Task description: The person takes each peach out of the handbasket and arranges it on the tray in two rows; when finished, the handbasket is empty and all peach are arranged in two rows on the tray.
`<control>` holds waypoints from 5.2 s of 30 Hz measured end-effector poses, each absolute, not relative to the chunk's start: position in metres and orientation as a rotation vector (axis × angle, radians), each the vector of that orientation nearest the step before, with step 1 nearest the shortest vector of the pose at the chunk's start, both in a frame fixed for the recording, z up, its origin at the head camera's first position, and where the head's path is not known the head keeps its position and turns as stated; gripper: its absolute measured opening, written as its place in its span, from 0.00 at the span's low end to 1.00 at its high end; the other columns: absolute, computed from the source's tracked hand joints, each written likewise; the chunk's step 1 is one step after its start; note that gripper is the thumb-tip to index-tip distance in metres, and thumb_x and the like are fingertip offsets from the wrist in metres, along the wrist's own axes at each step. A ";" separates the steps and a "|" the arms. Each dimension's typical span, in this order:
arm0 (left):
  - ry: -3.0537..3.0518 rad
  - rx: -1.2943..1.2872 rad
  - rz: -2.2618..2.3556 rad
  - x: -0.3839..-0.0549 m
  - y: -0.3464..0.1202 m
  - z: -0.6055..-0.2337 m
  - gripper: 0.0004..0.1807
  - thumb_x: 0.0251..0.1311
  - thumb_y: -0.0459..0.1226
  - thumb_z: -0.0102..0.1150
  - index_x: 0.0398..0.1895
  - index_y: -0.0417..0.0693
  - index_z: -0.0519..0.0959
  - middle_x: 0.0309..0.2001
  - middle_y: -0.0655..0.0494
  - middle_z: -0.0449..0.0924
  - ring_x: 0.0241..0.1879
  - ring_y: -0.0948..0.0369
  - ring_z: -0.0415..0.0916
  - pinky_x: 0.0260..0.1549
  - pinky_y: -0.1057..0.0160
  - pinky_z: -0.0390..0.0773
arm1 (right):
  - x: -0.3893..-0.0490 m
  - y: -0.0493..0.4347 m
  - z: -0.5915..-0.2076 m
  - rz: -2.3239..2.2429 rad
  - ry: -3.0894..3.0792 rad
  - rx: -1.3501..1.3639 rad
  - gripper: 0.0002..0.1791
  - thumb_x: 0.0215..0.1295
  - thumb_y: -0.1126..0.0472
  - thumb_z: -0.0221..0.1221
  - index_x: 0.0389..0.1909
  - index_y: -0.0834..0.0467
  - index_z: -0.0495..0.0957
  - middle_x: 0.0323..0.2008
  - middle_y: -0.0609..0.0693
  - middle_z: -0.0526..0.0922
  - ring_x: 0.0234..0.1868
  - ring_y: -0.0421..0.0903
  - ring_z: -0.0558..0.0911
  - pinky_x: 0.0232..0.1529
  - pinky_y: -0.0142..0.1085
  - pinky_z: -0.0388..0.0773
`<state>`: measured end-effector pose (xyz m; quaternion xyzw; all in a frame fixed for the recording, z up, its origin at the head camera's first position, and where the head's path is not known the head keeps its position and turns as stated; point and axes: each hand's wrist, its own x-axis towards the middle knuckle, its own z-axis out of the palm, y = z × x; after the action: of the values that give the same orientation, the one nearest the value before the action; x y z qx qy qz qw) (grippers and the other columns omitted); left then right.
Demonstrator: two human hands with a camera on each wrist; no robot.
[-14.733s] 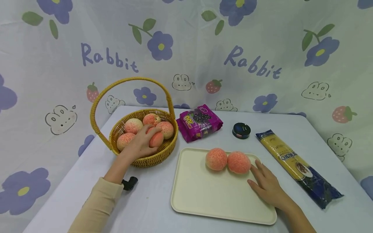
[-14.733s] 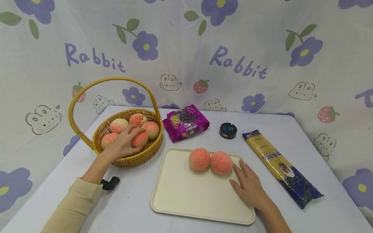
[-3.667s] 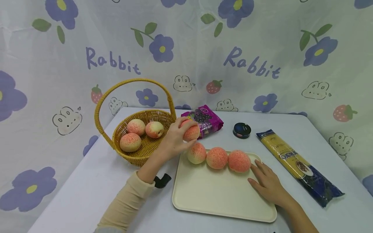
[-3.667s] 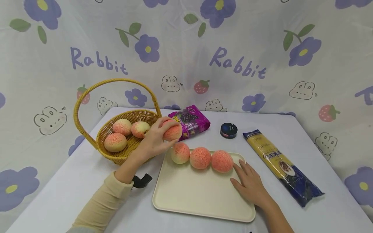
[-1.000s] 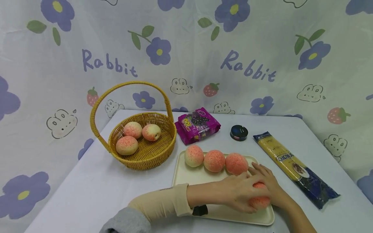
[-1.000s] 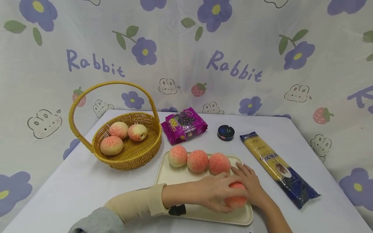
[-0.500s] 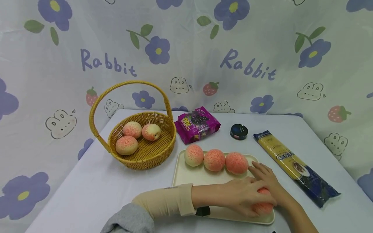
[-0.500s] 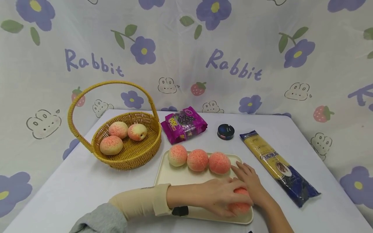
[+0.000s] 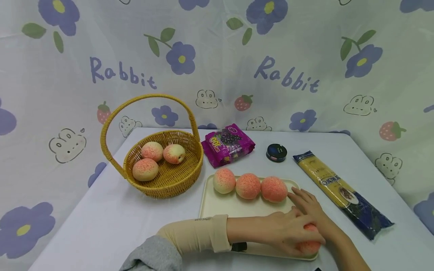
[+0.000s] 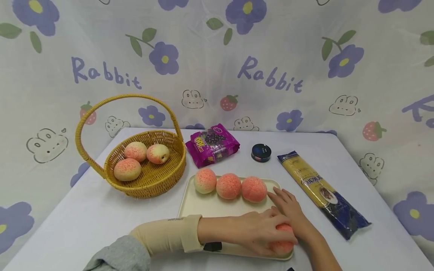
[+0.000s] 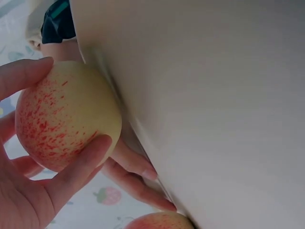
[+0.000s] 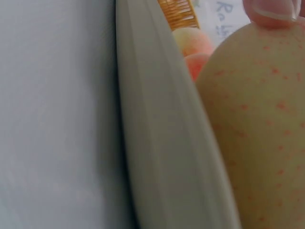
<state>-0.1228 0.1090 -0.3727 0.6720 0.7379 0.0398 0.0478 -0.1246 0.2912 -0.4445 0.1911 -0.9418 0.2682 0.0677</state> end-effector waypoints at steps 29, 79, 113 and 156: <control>2.309 1.956 -0.023 -0.125 0.108 -0.360 0.38 0.53 0.59 0.55 0.67 0.67 0.56 0.67 0.63 0.51 0.61 0.65 0.53 0.44 0.72 0.67 | -0.124 0.298 -0.441 0.963 -2.779 0.595 0.24 0.58 0.62 0.57 0.58 0.60 0.69 0.64 0.63 0.58 0.61 0.65 0.57 0.50 0.66 0.55; 3.057 1.050 0.543 -0.194 -0.055 -0.327 0.21 0.58 0.47 0.57 0.55 0.55 0.74 0.51 0.54 0.73 0.50 0.55 0.69 0.48 0.55 0.69 | -0.125 0.305 -0.446 1.015 -2.777 0.624 0.23 0.63 0.61 0.55 0.58 0.62 0.68 0.64 0.65 0.56 0.61 0.68 0.54 0.49 0.68 0.53; 3.183 0.140 0.892 -0.248 -0.148 -0.361 0.33 0.60 0.47 0.51 0.66 0.45 0.58 0.66 0.35 0.46 0.64 0.40 0.40 0.49 0.36 0.61 | -0.124 0.304 -0.446 1.015 -2.801 0.577 0.23 0.64 0.59 0.54 0.59 0.59 0.68 0.66 0.62 0.56 0.62 0.67 0.54 0.48 0.69 0.53; 3.192 0.210 0.946 -0.249 -0.145 -0.367 0.22 0.58 0.40 0.52 0.57 0.47 0.70 0.59 0.41 0.57 0.60 0.45 0.54 0.51 0.42 0.65 | -0.124 0.302 -0.443 0.999 -2.812 0.585 0.22 0.64 0.60 0.54 0.59 0.58 0.69 0.65 0.63 0.55 0.62 0.68 0.53 0.49 0.68 0.53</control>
<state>-0.2486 -0.1447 -0.3667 0.0627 0.9523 0.2823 -0.0973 -0.1243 0.3020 -0.4429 0.1920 -0.9235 0.3281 0.0504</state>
